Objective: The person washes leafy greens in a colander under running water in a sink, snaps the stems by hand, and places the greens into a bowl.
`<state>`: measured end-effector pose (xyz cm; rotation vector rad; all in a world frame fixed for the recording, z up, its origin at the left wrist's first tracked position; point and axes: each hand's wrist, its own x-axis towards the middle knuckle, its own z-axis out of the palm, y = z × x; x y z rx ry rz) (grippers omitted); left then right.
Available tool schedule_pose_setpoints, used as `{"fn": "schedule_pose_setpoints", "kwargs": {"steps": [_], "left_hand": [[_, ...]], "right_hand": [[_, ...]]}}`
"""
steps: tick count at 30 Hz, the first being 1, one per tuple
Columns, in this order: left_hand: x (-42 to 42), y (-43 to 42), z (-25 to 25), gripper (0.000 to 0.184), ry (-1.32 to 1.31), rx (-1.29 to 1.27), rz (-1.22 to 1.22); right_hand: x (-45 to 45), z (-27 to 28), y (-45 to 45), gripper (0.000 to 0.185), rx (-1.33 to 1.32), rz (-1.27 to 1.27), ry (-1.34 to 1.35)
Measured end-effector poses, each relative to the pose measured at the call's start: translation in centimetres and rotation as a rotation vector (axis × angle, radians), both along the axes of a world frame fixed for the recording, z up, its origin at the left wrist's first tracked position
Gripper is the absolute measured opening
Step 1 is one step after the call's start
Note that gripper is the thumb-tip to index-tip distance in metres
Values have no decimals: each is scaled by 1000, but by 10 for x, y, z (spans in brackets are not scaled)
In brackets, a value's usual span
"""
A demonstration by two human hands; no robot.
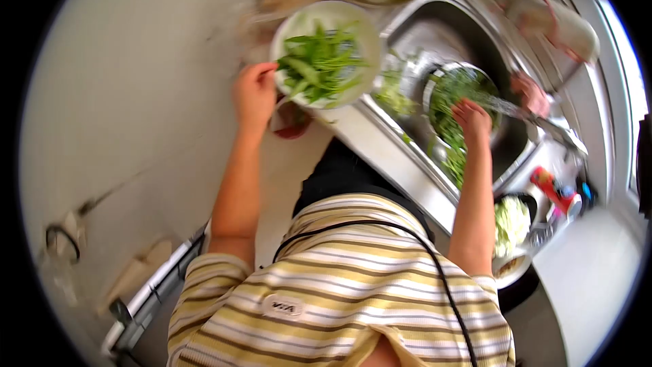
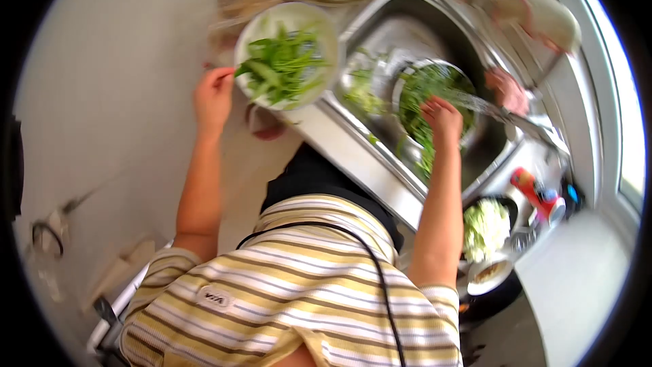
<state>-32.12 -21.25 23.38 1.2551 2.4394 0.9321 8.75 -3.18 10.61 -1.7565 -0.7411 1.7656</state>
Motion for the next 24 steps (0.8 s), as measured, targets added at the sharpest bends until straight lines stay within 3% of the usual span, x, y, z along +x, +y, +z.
{"fn": "schedule_pose_setpoints", "kwargs": {"steps": [4,6,7,8,9,10,11,12,14,16,18,20,21,22,24], "left_hand": [[80,36,23,8,-95,128,-326],[118,60,23,9,-230,143,-530],[133,70,14,10,-341,112,-524],[146,81,2,10,-347,109,-556],[156,95,-11,10,-491,55,-519],[166,109,-25,11,-629,-4,-477],[176,123,-38,11,-625,-13,-500],[184,135,-51,11,-576,-49,-555],[202,157,-79,12,-521,-91,-628],[225,177,-110,12,-672,-267,-663],[250,190,-142,12,-718,-335,-647],[268,199,-161,12,-753,-404,-619],[275,201,-167,13,-898,-442,-497],[279,202,-166,15,-1040,-481,-370],[282,205,-162,16,-1034,-493,-316]], "right_hand": [[-24,29,14,38,-17,-88,337],[-48,26,6,50,49,66,368],[-59,26,-1,53,-46,247,333],[-67,-3,-18,58,-4,441,230],[-66,-56,-36,60,364,691,85],[-68,-42,-39,49,623,950,-358],[-72,-29,-39,25,580,1097,-646],[-67,-27,-42,25,574,1075,-644],[-51,-28,-42,12,560,480,-527],[-16,-30,-30,9,661,344,-773],[22,-28,-16,10,713,380,-1036],[46,-31,0,11,884,526,-1135],[53,-33,5,13,907,641,-1206],[58,-30,10,13,903,633,-1200],[68,-18,24,17,760,963,-1081]]}}
